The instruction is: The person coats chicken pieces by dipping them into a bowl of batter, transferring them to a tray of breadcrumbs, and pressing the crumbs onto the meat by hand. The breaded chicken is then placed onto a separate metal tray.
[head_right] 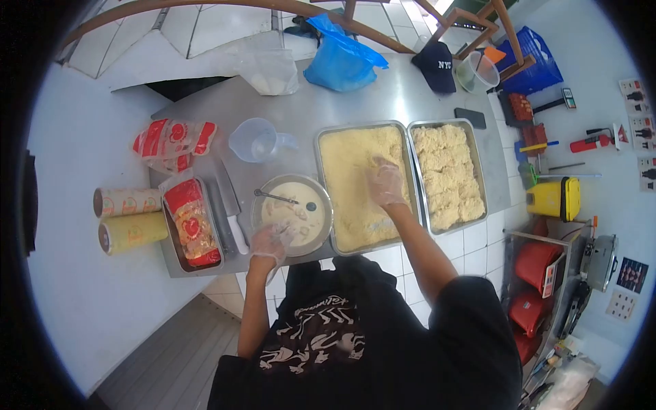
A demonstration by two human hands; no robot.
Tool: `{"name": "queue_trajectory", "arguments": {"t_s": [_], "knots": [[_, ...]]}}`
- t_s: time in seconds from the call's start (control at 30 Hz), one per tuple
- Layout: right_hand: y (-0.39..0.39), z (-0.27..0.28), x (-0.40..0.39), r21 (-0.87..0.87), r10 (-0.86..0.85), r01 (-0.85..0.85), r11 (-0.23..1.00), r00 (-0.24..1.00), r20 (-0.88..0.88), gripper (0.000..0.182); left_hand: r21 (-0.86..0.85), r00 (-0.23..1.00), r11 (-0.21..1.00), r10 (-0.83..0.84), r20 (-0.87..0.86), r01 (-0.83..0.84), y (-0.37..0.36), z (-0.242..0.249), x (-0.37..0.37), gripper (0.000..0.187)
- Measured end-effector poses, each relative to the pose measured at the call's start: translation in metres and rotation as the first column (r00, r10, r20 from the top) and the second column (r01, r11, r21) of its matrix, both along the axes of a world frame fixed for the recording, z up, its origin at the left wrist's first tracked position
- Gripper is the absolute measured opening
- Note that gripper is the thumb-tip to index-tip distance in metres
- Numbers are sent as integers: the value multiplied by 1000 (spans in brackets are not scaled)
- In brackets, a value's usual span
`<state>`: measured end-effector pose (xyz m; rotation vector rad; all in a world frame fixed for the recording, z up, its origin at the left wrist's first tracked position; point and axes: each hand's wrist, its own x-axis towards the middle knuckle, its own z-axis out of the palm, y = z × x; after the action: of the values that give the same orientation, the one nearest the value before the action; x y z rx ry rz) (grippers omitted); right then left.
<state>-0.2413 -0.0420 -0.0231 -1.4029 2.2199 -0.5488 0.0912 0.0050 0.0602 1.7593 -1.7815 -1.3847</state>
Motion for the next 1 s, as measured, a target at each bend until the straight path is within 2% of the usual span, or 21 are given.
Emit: {"name": "queue_trajectory", "arguments": {"t_s": [0.07,0.1,0.17,0.2,0.27,0.3,0.37,0.4,0.43,0.47,0.5,0.53,0.57,0.67,0.7,0.77,0.8,0.87,0.9,0.97,1.0], "knots": [[8,-30,-24,56,209,-206,977,977,-47,48,-25,1000,1000,16,6,-16,4,-6,2,37],[7,-40,-29,48,220,-217,975,974,-51,48,-44,1000,999,20,20,-19,5,-12,5,37],[7,-51,-31,199,442,-400,895,856,-268,42,-77,1000,997,4,6,-3,8,-28,9,38],[1,-39,-21,191,447,-407,893,852,-272,42,-108,1000,994,-20,-11,19,6,-29,10,39],[-9,-18,-1,289,299,-211,934,904,-304,37,-132,999,991,-34,13,35,6,-27,11,40],[-14,-27,-7,283,301,-215,935,902,-310,37,-152,998,987,-48,35,53,5,-26,10,40],[-32,-69,-24,324,433,-372,870,890,-142,33,-191,996,979,-59,62,69,3,-27,11,40],[-36,-120,-52,257,350,-395,882,915,202,36,-214,993,972,-80,92,98,2,-27,13,40],[-39,-169,-79,206,187,-356,912,805,564,40,-220,992,970,-83,93,102,0,-25,14,40],[-43,-216,-106,217,8,-300,929,603,798,44,-196,989,974,-97,109,117,-2,-23,15,39],[-45,-165,-82,294,162,-379,877,811,562,46,-174,987,976,-109,122,129,-4,-22,14,39],[-48,-106,-55,430,369,-433,792,901,228,48,-180,987,975,-110,114,129,-5,-20,14,39],[-50,-39,-23,569,534,-415,710,844,-52,51,-179,990,977,-100,96,116,-4,-17,14,39],[-41,-39,-15,381,486,-435,816,873,-45,49,-196,993,975,-96,65,107,-5,-19,15,40],[-43,-53,-22,385,492,-438,812,869,-47,49,-207,992,971,-109,61,119,-3,-22,17,40],[-49,-75,-36,511,760,-641,573,648,-40,54,-241,997,967,-72,35,78,0,-46,20,41],[-44,-57,-28,517,763,-642,567,646,-35,54,-272,999,961,-46,17,48,4,-55,22,41],[-37,10,-1,624,584,-490,609,809,65,69,-238,999,970,-46,-5,44,7,-56,24,42],[-34,3,-2,626,583,-486,609,810,62,69,-211,999,977,-44,-27,37,6,-55,23,43],[-27,-17,-6,405,405,-421,811,905,130,76,-196,998,979,-66,-15,62,4,-47,22,43],[-26,-23,-5,407,407,-421,811,905,124,76,-178,996,980,-91,5,90,4,-44,21,43]]}}
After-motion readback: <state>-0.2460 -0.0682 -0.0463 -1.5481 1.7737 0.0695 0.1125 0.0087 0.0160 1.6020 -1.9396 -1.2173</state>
